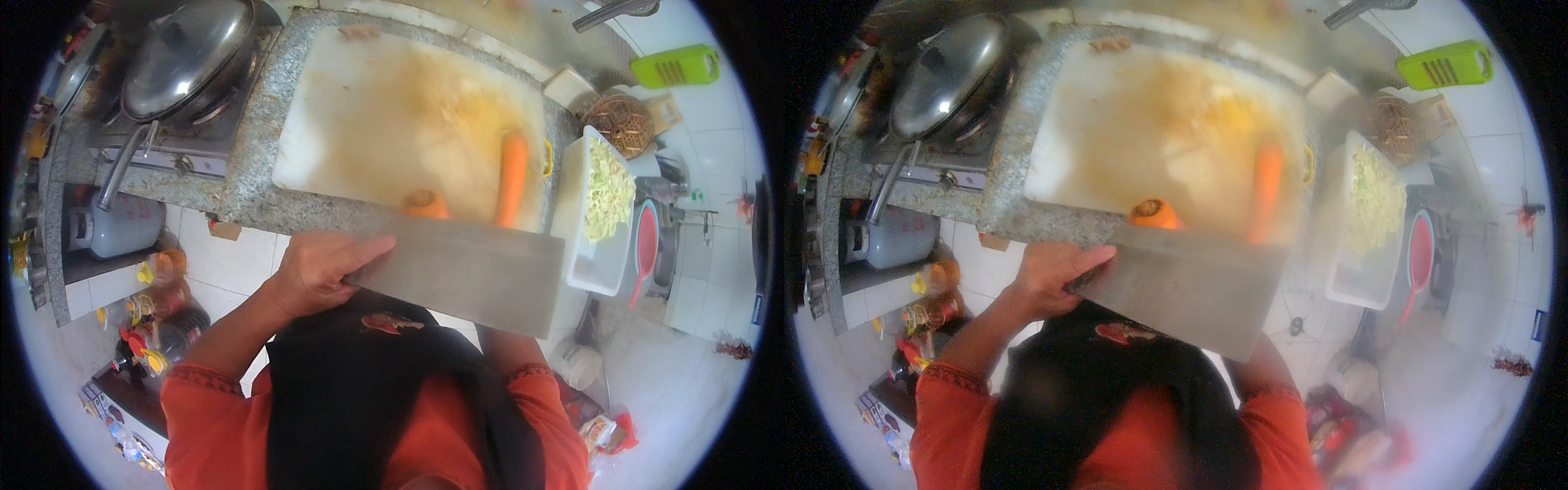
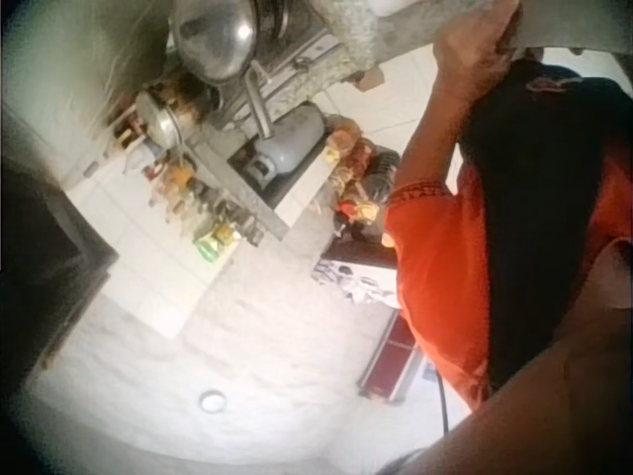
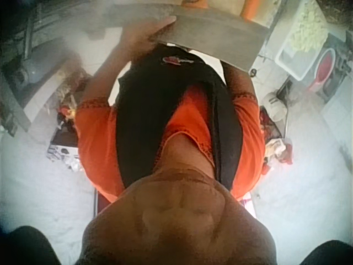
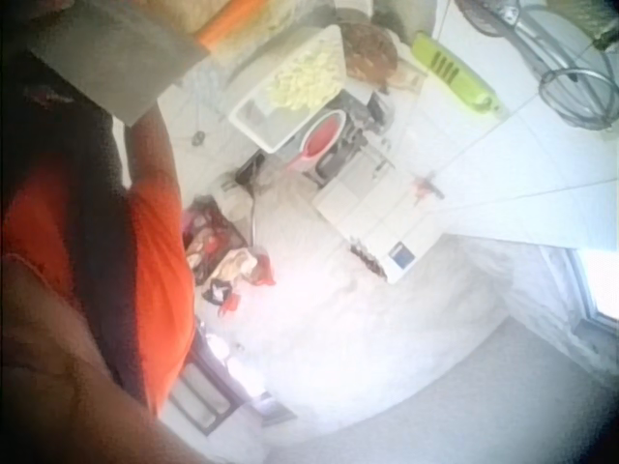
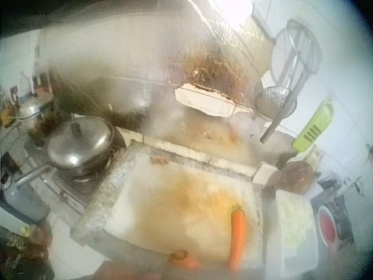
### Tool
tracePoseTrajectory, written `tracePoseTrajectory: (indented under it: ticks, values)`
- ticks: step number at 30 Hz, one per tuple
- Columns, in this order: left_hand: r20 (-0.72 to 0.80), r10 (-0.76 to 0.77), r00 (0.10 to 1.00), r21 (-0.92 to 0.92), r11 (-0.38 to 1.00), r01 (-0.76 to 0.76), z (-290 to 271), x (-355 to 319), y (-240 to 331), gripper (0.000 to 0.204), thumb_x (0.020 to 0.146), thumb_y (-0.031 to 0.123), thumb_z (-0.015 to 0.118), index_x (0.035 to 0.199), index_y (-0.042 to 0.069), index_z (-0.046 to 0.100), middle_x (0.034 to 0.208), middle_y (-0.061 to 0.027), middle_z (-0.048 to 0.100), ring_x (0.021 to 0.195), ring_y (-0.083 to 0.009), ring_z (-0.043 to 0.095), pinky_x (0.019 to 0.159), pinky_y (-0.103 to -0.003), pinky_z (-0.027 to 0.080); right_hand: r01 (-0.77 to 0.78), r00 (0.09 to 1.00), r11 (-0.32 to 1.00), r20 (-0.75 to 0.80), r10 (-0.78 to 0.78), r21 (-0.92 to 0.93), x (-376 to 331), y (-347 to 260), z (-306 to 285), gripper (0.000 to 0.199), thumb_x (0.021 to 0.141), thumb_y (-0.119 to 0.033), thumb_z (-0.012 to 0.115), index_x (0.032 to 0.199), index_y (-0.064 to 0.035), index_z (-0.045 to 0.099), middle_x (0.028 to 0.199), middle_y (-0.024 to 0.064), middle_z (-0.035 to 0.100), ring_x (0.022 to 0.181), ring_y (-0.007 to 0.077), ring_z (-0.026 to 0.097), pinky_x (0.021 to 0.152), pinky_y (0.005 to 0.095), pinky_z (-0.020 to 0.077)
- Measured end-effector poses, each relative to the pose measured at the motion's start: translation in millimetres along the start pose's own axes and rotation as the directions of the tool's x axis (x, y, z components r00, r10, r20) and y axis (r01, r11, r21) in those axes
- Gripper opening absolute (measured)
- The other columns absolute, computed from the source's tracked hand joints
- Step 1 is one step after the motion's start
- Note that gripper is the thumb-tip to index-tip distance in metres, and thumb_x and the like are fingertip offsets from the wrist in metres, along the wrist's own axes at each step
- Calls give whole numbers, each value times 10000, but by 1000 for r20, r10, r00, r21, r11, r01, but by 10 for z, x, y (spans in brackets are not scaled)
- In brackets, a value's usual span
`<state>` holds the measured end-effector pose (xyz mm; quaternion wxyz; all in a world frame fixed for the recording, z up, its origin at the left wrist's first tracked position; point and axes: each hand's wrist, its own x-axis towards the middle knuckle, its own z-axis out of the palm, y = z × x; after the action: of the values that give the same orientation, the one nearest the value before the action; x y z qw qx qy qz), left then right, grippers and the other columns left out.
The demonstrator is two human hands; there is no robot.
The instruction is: The person removes carrots from a plastic bag, wipes them with a paper towel, and places them on a cutting board. They then use a knife to trim the ends and a grater to shred the carrots into a pile on the cutting board.
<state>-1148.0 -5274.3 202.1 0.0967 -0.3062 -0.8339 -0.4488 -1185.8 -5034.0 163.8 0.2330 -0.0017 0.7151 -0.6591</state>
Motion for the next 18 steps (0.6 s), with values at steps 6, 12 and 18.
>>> tracePoseTrajectory:
  ticks: [6,12,18]
  values:
    - [38,-46,998,-78,996,49,54,-111,-65,615,602,7,710,1199,106,608,683,-86,578,605,-272,597,537,-359,472,-9,1000,1000,6,10,-24,47,199,102,427,773,-151,704,1151,-13,561,1060,143,623,912,235,626,774,375,522]
    - [42,-76,996,-86,993,80,128,-218,-163,589,636,-2,702,1208,96,604,747,-94,628,645,-275,626,569,-345,498,-13,1000,985,2,14,-172,-128,47,74,416,770,-154,713,1135,-10,577,1057,143,628,915,236,628,779,374,520]
    - [35,-111,993,-83,990,113,73,-250,-291,583,654,-8,714,1215,103,604,832,-101,669,713,-266,661,619,-323,526,-16,999,958,-33,7,-287,-180,-29,56,405,766,-158,721,1119,-7,593,1055,144,633,918,238,629,785,372,517]
